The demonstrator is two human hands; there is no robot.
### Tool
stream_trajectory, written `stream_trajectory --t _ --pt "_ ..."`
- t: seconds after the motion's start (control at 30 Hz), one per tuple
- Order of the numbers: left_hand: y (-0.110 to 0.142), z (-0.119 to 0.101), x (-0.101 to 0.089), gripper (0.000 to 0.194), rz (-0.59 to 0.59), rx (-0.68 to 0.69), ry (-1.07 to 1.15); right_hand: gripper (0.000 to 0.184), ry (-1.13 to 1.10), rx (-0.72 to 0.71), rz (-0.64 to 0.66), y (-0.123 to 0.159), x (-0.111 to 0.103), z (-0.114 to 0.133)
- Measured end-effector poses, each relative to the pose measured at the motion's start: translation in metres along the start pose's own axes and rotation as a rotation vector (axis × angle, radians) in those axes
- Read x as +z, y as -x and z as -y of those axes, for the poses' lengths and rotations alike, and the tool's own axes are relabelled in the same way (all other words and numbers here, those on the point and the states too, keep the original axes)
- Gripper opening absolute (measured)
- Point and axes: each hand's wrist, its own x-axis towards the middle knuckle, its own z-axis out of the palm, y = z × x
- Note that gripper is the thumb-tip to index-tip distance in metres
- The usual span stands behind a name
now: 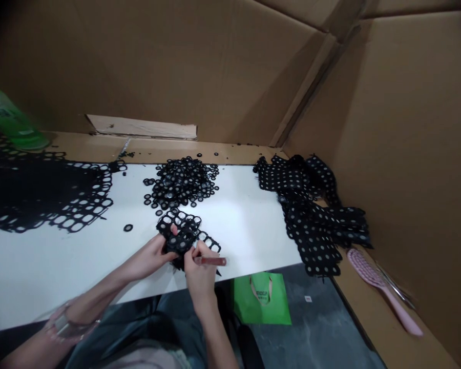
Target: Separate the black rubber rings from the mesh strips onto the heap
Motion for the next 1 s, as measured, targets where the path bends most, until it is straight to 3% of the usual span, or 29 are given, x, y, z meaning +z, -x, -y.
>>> stream_trajectory --t 0.2,0.3,0.37,0.47,0.6,0.8,1.0 --pt "-0.002 -0.005 0.002 0.031 0.027 -0.025 0.243 0.028 0.085 -0.053 0.044 0.001 0.004 0.001" --pt "-0.002 -0.009 0.001 0.032 0.018 -0.038 0.257 0.029 0.013 -0.026 0.056 -0.002 0.002 -0.001" --pt "-0.003 -0.008 -0.001 0.028 -0.018 -0.021 0.199 0.030 -0.159 0.057 0.031 -0.005 -0.003 -0.003" --pt "-0.005 -0.001 -0.004 0.025 -0.134 -0.011 0.112 0.032 -0.415 0.187 -0.107 -0.010 -0.008 -0.001" --pt "-0.005 0.006 -0.005 0.032 -0.259 -0.051 0.124 0.032 -0.445 0.216 -0.090 -0.010 -0.003 0.005" --pt "0.005 -0.014 -0.005 0.028 -0.184 -0.002 0.021 0.033 -0.339 0.208 -0.053 -0.012 0.013 0.005" --pt "0.002 -0.023 -0.006 0.045 -0.098 0.035 -0.095 0.031 -0.351 0.197 -0.047 -0.012 0.010 0.002"
